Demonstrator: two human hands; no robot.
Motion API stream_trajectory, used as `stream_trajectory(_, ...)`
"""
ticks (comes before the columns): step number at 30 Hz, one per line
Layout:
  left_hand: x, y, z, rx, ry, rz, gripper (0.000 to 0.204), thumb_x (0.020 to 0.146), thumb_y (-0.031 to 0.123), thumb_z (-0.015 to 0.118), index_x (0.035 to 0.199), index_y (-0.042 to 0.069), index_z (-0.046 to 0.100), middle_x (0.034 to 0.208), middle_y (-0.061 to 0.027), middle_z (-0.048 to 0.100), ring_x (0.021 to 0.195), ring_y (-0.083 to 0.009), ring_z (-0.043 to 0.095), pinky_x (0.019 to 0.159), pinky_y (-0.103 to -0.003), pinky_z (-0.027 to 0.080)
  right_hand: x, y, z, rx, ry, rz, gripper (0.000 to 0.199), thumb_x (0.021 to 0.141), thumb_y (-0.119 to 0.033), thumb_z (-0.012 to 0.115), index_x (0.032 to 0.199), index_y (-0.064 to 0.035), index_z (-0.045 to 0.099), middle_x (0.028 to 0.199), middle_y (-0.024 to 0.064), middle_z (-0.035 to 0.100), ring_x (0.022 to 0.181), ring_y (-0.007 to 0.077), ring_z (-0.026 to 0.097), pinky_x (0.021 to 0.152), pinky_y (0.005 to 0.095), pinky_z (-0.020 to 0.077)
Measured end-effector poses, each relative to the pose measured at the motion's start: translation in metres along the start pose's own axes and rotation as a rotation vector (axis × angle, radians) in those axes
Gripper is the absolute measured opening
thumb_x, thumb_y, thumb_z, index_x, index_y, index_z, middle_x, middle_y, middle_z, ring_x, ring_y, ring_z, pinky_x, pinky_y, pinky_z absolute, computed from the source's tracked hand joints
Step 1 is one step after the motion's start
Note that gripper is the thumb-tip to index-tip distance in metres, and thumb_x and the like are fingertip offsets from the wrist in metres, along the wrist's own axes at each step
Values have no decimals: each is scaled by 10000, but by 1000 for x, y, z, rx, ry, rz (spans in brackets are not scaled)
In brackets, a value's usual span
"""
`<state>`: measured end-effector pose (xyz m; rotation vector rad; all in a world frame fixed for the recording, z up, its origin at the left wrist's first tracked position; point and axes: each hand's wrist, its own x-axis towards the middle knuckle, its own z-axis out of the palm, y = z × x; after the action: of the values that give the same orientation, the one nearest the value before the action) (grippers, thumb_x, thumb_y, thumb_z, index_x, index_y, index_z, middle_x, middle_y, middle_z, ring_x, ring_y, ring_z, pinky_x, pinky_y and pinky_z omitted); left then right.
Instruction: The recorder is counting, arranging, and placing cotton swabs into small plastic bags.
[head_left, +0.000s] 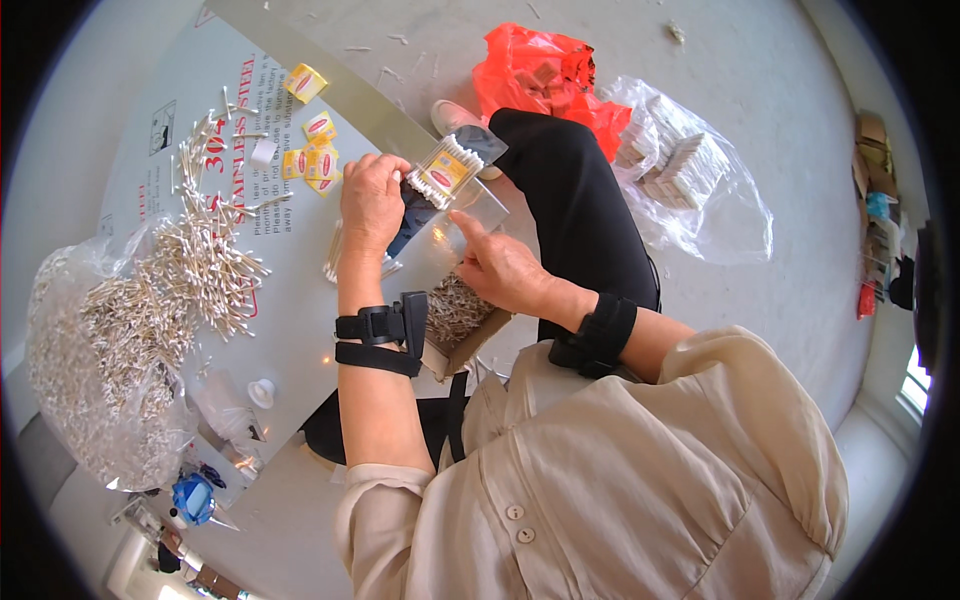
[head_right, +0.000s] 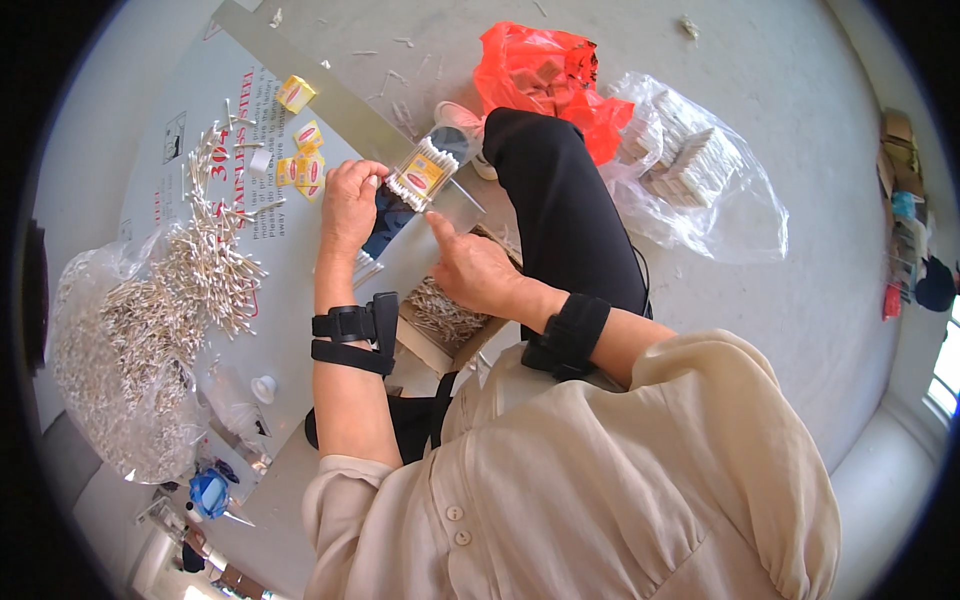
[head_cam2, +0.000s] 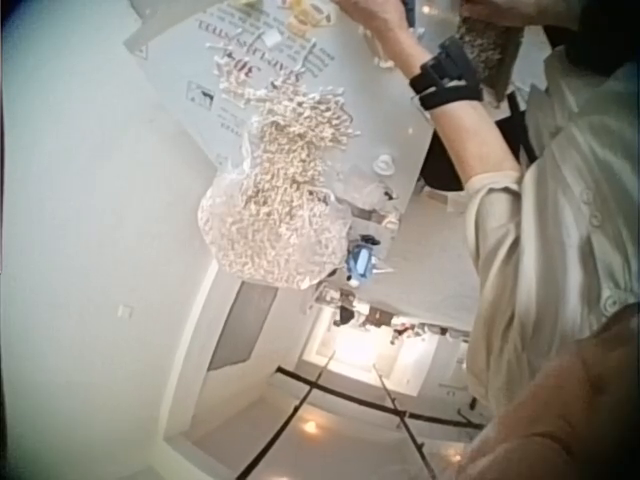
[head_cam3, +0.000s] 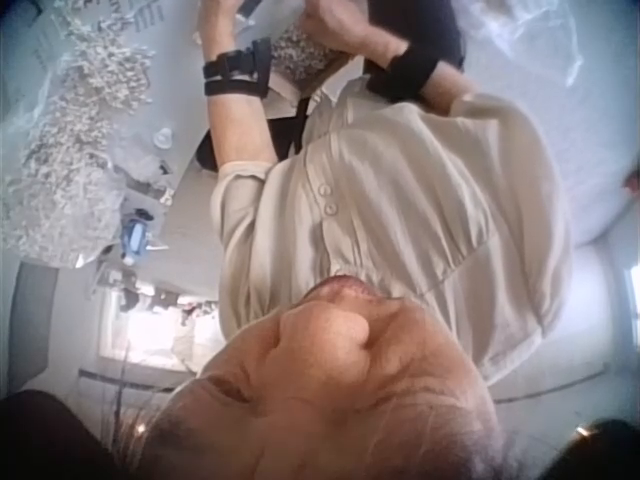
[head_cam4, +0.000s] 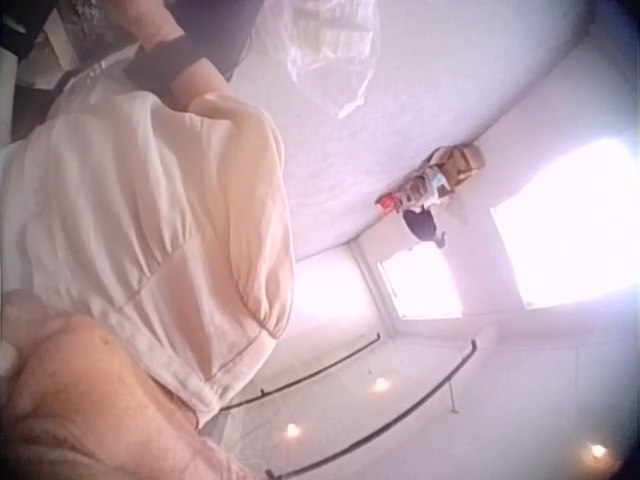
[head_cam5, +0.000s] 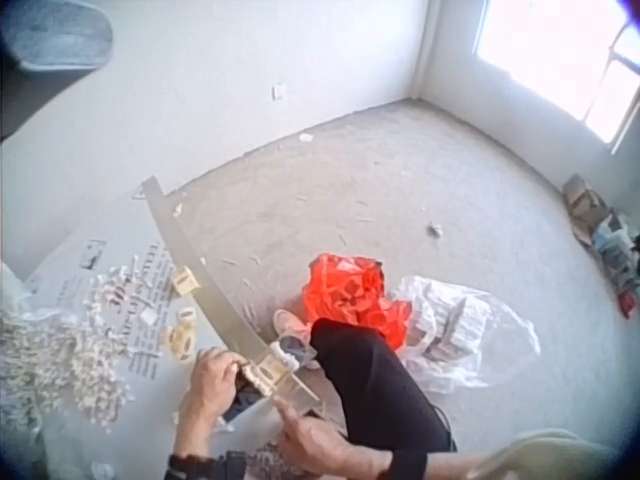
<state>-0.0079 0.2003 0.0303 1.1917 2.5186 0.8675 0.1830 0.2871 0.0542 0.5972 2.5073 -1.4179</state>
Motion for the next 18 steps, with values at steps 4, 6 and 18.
stream_trajectory(4,-1,-4,2,-4,55,6,131,859,18,589,916,93,680,928,-74,640,934,-313,554,852,-412,468,3,8,8,148,105,-20,631,815,-39,627,1402,16,404,698,154,610,653,273,620,623,379,486)
stream_trajectory(6,-3,-9,1,13,63,0,136,855,11,592,918,93,680,926,-75,640,937,-314,554,852,-413,468,6,10,9,404,107,14,549,829,5,625,1356,24,476,684,83,567,638,156,560,607,307,465)
stream_trajectory(18,-24,3,-5,71,198,-57,170,820,-27,590,954,56,652,968,-97,625,975,-321,541,879,-421,452,67,50,-25,381,1000,-67,225,858,-149,700,977,26,623,762,0,541,685,97,484,653,256,441)
